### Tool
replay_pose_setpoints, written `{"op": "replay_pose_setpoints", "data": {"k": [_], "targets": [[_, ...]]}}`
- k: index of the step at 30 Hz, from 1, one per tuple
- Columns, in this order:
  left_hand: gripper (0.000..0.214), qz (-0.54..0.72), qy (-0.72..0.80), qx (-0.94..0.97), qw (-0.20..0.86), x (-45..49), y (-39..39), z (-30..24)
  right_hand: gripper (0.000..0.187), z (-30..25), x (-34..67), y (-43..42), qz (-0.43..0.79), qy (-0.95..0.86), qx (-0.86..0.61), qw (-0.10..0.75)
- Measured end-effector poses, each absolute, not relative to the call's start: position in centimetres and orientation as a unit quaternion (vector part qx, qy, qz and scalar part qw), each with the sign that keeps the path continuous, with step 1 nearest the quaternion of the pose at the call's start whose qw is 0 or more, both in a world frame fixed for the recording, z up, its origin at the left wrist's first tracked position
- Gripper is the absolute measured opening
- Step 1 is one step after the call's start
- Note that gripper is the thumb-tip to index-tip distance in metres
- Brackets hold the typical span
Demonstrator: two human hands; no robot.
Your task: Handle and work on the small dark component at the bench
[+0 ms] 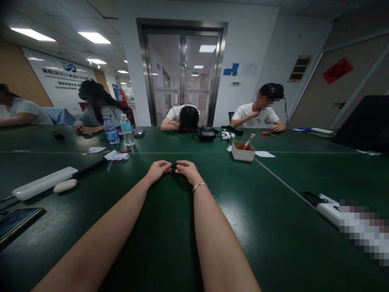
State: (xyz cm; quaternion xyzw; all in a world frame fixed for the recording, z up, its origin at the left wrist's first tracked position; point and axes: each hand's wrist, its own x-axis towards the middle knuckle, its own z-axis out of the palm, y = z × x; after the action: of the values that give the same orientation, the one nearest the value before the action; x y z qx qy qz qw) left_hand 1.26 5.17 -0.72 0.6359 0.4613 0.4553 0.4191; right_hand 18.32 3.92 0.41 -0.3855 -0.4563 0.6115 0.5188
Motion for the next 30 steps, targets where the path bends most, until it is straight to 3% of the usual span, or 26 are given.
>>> {"op": "replay_pose_setpoints", "data": {"k": [17,30], "targets": [[0.034,0.429,0.493,0.630,0.419,1.6,4.3,0.4,0.023,0.3,18.5,3.9,0.628,-0.458,-0.357,0.517],[0.047,0.401,0.517,0.679,0.331,1.7,4.2,0.1,0.020,0.6,18.5,3.8,0.632,-0.462,-0.361,0.506]]}}
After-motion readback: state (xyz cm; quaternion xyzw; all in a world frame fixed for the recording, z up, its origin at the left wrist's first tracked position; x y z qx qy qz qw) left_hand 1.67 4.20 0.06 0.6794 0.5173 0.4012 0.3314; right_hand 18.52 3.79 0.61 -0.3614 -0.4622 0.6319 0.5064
